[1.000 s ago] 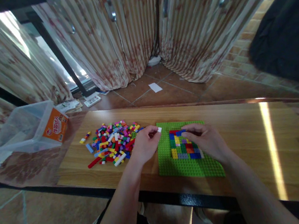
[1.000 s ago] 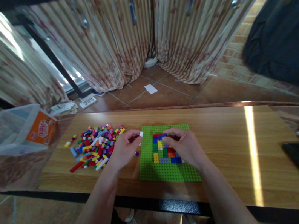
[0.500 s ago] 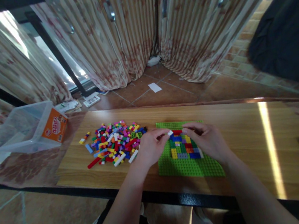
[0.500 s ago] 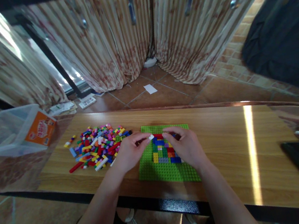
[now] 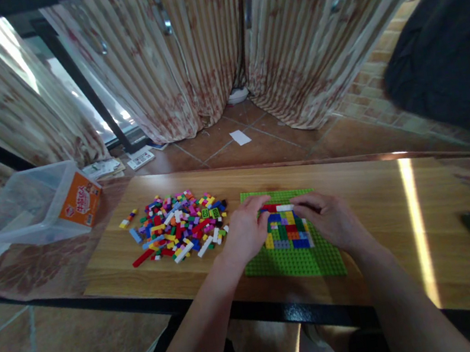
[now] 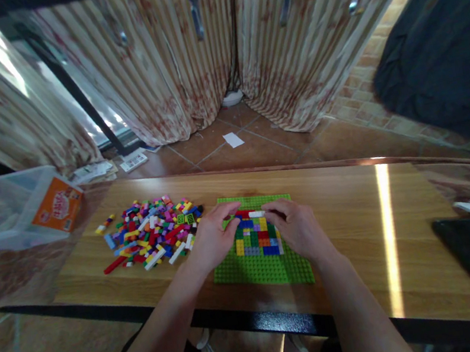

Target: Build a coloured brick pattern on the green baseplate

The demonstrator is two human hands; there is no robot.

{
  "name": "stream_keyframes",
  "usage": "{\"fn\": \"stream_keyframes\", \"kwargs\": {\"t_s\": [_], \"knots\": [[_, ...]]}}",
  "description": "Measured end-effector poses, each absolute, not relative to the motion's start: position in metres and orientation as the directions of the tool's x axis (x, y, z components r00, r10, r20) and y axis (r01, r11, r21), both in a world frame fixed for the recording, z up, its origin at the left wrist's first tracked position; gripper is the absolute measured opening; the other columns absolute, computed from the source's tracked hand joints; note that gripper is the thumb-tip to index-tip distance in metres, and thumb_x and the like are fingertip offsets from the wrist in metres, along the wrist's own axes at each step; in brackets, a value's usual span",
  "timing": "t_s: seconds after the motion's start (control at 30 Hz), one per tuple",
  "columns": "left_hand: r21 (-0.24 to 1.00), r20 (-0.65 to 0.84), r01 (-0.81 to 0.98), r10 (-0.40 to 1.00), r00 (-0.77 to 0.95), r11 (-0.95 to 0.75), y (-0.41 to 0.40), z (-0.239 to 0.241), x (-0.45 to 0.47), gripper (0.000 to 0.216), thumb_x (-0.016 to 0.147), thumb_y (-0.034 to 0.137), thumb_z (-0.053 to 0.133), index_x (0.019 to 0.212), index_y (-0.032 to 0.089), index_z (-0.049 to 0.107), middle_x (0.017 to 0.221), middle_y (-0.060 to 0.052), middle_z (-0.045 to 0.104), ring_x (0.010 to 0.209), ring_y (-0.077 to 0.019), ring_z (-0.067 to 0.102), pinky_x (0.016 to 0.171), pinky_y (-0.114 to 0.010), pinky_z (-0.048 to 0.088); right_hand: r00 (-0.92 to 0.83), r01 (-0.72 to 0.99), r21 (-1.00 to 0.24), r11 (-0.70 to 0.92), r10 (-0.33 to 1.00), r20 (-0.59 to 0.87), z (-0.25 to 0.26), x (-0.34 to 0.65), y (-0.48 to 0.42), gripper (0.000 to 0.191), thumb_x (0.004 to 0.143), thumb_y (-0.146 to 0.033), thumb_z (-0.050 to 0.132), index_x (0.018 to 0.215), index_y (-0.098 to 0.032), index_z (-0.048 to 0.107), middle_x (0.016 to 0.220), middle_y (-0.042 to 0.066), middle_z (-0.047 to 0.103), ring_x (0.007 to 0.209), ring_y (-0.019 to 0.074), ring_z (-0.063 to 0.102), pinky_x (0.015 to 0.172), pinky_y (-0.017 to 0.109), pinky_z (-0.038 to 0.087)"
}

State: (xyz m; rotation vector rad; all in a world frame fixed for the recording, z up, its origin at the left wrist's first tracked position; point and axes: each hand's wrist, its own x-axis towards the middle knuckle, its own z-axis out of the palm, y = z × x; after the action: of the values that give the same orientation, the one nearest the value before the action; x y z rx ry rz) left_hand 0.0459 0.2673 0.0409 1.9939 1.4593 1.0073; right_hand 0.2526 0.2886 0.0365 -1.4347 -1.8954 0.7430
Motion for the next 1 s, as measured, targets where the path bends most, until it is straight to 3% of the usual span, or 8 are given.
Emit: {"fn": "stream_keyframes", "kwargs": {"t_s": [0.13, 0.4, 0.73, 1.0], "knots": [[0.665, 0.301, 0.677, 0.943, 0.142, -0.314, 0.27, 0.042, 0.046, 0.028, 0.087, 0.011, 0.056, 0.114, 0.016, 0.064, 0.116, -0.01, 0.068, 0.111, -0.0236, 0.062, 0.103, -0.042, 0.049, -0.186, 0.68, -0.688, 0.254, 0.967, 0.173, 0.032, 0.265, 0.294, 0.018, 0.087, -0.029, 0.056, 0.092, -0.022, 0.072, 0.092, 0.004, 0.074, 0.086, 0.0204, 0.067, 0.081, 0.035, 0.049], [0.609, 0.23, 0.741, 0.957, 0.177, -0.284, 0.28, 0.036, 0.054, 0.03, 0.089, 0.012, 0.054, 0.117, 0.014, 0.066, 0.118, -0.01, 0.069, 0.113, -0.0244, 0.06, 0.104, -0.041, 0.047, -0.232, 0.615, -0.731, 0.295, 0.954, 0.191, 0.028, 0.263, 0.297, 0.014, 0.088, -0.028, 0.055, 0.087, -0.022, 0.068, 0.088, 0.003, 0.07, 0.083, 0.018, 0.064, 0.079, 0.032, 0.047], [0.579, 0.188, 0.761, 0.956, 0.224, -0.292, 0.294, 0.03, 0.064, 0.025, 0.092, 0.016, 0.05, 0.103, 0.016, 0.073, 0.103, -0.007, 0.074, 0.101, -0.023, 0.063, 0.096, -0.038, 0.048, -0.223, 0.658, -0.692, 0.297, 0.955, 0.198, 0.022, 0.256, 0.299, 0.01, 0.085, -0.018, 0.058, 0.084, -0.021, 0.068, 0.084, 0.003, 0.065, 0.081, 0.0173, 0.061, 0.076, 0.031, 0.046], [0.575, 0.245, 0.759, 0.95, 0.196, -0.305, 0.298, 0.029, 0.073, 0.016, 0.089, 0.024, 0.06, 0.087, 0.02, 0.076, 0.089, -0.004, 0.075, 0.09, -0.021, 0.064, 0.092, -0.037, 0.046, -0.235, 0.659, -0.684, 0.313, 0.95, 0.208, 0.024, 0.256, 0.298, 0.01, 0.085, -0.02, 0.059, 0.084, -0.021, 0.069, 0.084, 0.003, 0.067, 0.08, 0.0177, 0.062, 0.075, 0.032, 0.047]]}}
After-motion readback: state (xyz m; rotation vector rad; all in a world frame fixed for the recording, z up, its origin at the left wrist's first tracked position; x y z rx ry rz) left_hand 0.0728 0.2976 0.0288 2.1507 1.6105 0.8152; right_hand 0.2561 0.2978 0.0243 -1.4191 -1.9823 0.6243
